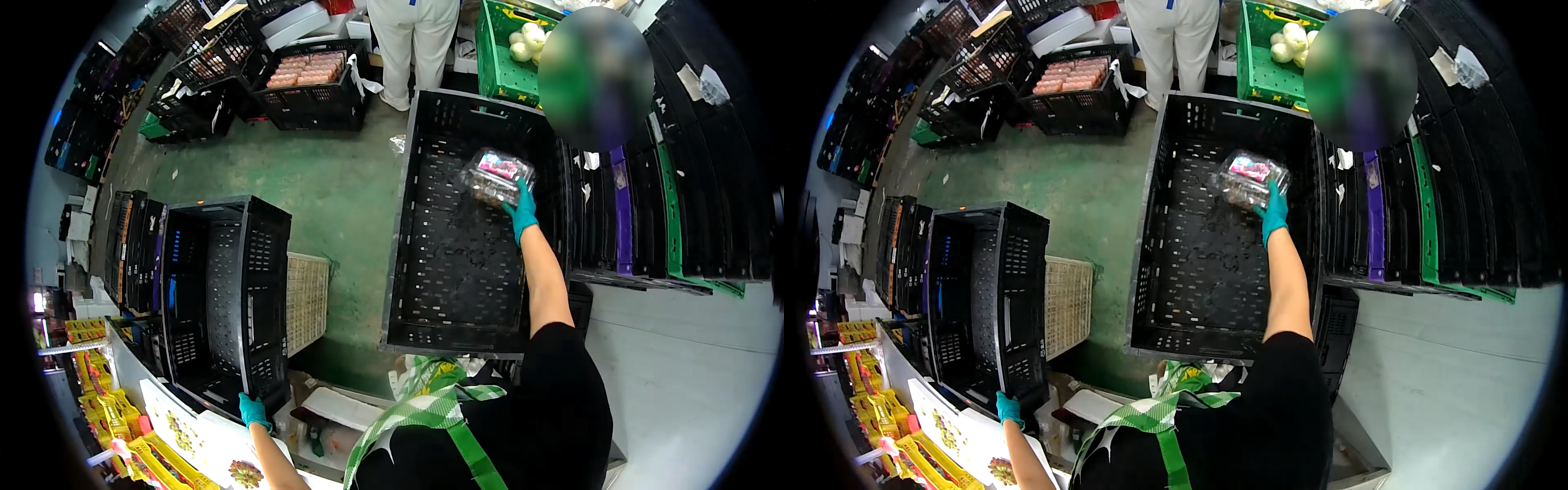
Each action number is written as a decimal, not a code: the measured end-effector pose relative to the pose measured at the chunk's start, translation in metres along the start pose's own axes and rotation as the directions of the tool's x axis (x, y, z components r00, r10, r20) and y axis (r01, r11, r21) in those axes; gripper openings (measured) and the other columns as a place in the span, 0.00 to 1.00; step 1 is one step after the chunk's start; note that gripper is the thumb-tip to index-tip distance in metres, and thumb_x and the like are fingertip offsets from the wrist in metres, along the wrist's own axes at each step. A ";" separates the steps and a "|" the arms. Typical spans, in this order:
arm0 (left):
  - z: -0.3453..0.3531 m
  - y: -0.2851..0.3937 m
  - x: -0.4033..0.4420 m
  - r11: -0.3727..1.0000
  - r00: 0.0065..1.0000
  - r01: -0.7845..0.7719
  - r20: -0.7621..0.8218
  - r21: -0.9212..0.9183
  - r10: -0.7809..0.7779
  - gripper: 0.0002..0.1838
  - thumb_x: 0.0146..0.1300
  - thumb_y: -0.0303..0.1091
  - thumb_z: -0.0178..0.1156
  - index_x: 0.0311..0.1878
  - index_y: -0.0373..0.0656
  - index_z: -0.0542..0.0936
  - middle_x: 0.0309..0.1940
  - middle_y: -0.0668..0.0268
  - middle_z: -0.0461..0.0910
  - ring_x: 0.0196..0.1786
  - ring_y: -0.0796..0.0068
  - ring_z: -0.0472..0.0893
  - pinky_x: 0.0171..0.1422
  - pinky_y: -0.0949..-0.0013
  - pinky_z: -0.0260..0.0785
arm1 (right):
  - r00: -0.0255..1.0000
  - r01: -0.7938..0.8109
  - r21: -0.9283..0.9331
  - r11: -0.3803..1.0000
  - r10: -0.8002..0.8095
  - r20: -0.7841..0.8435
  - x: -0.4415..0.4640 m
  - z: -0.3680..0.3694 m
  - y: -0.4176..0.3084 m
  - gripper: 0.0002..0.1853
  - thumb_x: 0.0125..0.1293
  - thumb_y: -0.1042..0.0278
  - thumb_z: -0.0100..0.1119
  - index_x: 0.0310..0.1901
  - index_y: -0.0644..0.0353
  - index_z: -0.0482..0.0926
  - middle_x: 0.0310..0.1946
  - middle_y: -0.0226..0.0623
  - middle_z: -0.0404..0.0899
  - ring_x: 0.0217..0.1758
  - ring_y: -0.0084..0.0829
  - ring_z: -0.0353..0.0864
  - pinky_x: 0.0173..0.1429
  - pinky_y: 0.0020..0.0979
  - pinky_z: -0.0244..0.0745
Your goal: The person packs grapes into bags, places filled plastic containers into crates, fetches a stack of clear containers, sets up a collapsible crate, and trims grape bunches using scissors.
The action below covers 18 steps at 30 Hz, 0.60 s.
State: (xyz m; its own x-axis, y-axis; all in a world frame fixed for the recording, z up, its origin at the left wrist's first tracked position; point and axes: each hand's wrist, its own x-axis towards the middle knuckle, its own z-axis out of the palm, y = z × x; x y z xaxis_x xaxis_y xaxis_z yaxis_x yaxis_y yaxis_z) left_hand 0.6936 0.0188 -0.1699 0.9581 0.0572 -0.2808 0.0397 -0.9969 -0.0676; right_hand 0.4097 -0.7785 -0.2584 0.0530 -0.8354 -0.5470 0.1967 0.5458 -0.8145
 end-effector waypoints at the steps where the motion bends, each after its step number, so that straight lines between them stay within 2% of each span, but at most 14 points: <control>1: 0.001 0.002 0.001 0.994 0.998 0.059 0.026 0.090 -0.061 0.35 0.48 0.33 0.61 0.59 0.34 0.59 0.51 0.46 0.68 0.52 0.51 0.71 0.54 0.60 0.65 | 0.996 0.029 -0.022 0.999 -0.031 -0.081 0.006 0.005 -0.005 0.41 0.47 0.42 0.59 0.62 0.45 0.54 0.58 0.36 0.61 0.55 0.37 0.66 0.49 0.45 0.67; 2: -0.009 0.021 -0.012 0.989 0.996 0.085 -0.017 0.120 -0.083 0.37 0.48 0.33 0.61 0.60 0.35 0.57 0.53 0.47 0.66 0.53 0.51 0.70 0.55 0.60 0.64 | 0.965 0.018 -0.087 0.996 -0.040 -0.259 0.008 0.009 -0.011 0.47 0.46 0.40 0.59 0.64 0.48 0.47 0.58 0.43 0.59 0.54 0.41 0.67 0.49 0.50 0.66; 4: -0.034 0.064 -0.041 0.975 0.986 0.137 -0.115 0.177 -0.117 0.39 0.48 0.33 0.61 0.62 0.37 0.54 0.57 0.49 0.63 0.55 0.51 0.68 0.56 0.59 0.63 | 0.898 0.000 -0.130 0.992 -0.057 -0.436 0.060 -0.011 0.018 0.53 0.46 0.42 0.60 0.66 0.59 0.41 0.61 0.48 0.56 0.58 0.43 0.64 0.57 0.40 0.63; 5: -0.041 0.082 -0.053 0.974 0.977 0.108 -0.202 0.201 -0.066 0.41 0.47 0.32 0.60 0.64 0.40 0.50 0.61 0.51 0.57 0.58 0.52 0.64 0.59 0.59 0.60 | 0.888 0.057 -0.149 0.987 -0.118 -0.444 0.047 -0.006 0.015 0.49 0.50 0.45 0.58 0.64 0.64 0.42 0.60 0.49 0.57 0.57 0.42 0.64 0.58 0.35 0.60; 6: -0.030 0.081 -0.054 0.969 0.910 -0.015 -0.399 0.248 0.116 0.41 0.46 0.32 0.60 0.63 0.39 0.52 0.61 0.51 0.56 0.59 0.53 0.63 0.60 0.59 0.58 | 0.913 0.129 -0.194 0.972 -0.193 -0.359 0.041 -0.010 0.023 0.46 0.53 0.47 0.56 0.64 0.65 0.45 0.59 0.48 0.58 0.57 0.41 0.65 0.58 0.34 0.60; 8: -0.047 0.119 -0.082 0.962 0.855 -0.154 -0.457 0.224 0.244 0.39 0.44 0.31 0.61 0.61 0.38 0.56 0.60 0.49 0.58 0.59 0.52 0.63 0.61 0.58 0.56 | 0.931 0.287 -0.265 0.920 -0.334 -0.150 0.029 -0.016 0.048 0.40 0.57 0.51 0.53 0.63 0.66 0.49 0.58 0.47 0.60 0.56 0.39 0.65 0.58 0.34 0.59; 10: -0.048 0.143 -0.105 0.948 0.839 -0.311 -0.451 0.061 0.305 0.36 0.43 0.29 0.61 0.59 0.37 0.60 0.58 0.47 0.60 0.59 0.50 0.62 0.62 0.57 0.55 | 0.926 0.371 -0.323 0.871 -0.371 0.066 -0.051 -0.002 0.038 0.30 0.61 0.55 0.49 0.58 0.69 0.57 0.55 0.44 0.65 0.54 0.35 0.66 0.58 0.33 0.58; 12: -0.056 0.167 -0.138 0.884 0.795 -0.461 -0.478 -0.075 0.374 0.33 0.44 0.28 0.60 0.57 0.37 0.63 0.57 0.47 0.61 0.60 0.49 0.62 0.63 0.57 0.54 | 0.993 0.098 -0.310 0.946 -0.073 0.090 -0.044 -0.012 0.083 0.26 0.61 0.54 0.50 0.54 0.64 0.64 0.49 0.36 0.69 0.49 0.30 0.69 0.53 0.30 0.63; 14: -0.047 0.167 -0.164 0.822 0.799 -0.525 -0.458 -0.220 0.388 0.31 0.45 0.29 0.59 0.57 0.39 0.65 0.57 0.49 0.62 0.60 0.50 0.61 0.63 0.57 0.53 | 0.909 0.407 -0.378 0.832 -0.327 0.259 -0.091 0.001 0.097 0.24 0.62 0.59 0.50 0.54 0.68 0.64 0.50 0.42 0.69 0.53 0.31 0.66 0.57 0.32 0.60; 16: -0.034 0.163 -0.197 0.790 0.838 -0.493 -0.443 -0.366 0.318 0.30 0.47 0.30 0.58 0.57 0.40 0.65 0.58 0.51 0.62 0.61 0.52 0.61 0.64 0.57 0.53 | 0.713 0.691 -0.352 0.631 -0.516 0.475 -0.166 0.035 0.071 0.21 0.63 0.65 0.49 0.54 0.68 0.63 0.51 0.42 0.68 0.53 0.31 0.66 0.58 0.32 0.60; 18: -0.025 0.156 -0.230 0.737 0.857 -0.484 -0.427 -0.473 0.289 0.29 0.49 0.31 0.57 0.58 0.42 0.64 0.58 0.51 0.61 0.60 0.51 0.62 0.63 0.58 0.55 | 0.536 0.816 -0.205 0.541 -0.573 0.621 -0.253 0.072 0.054 0.19 0.63 0.71 0.47 0.55 0.67 0.63 0.52 0.43 0.67 0.52 0.32 0.67 0.58 0.31 0.62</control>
State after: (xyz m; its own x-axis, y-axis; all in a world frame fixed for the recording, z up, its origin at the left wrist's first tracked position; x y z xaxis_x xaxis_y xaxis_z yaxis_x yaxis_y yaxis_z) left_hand 0.4866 -0.1508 -0.0922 0.9536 -0.2620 0.1482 -0.3000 -0.7874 0.5385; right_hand 0.4773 -0.5420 -0.1505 0.5233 -0.8001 0.2933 -0.0512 -0.3731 -0.9264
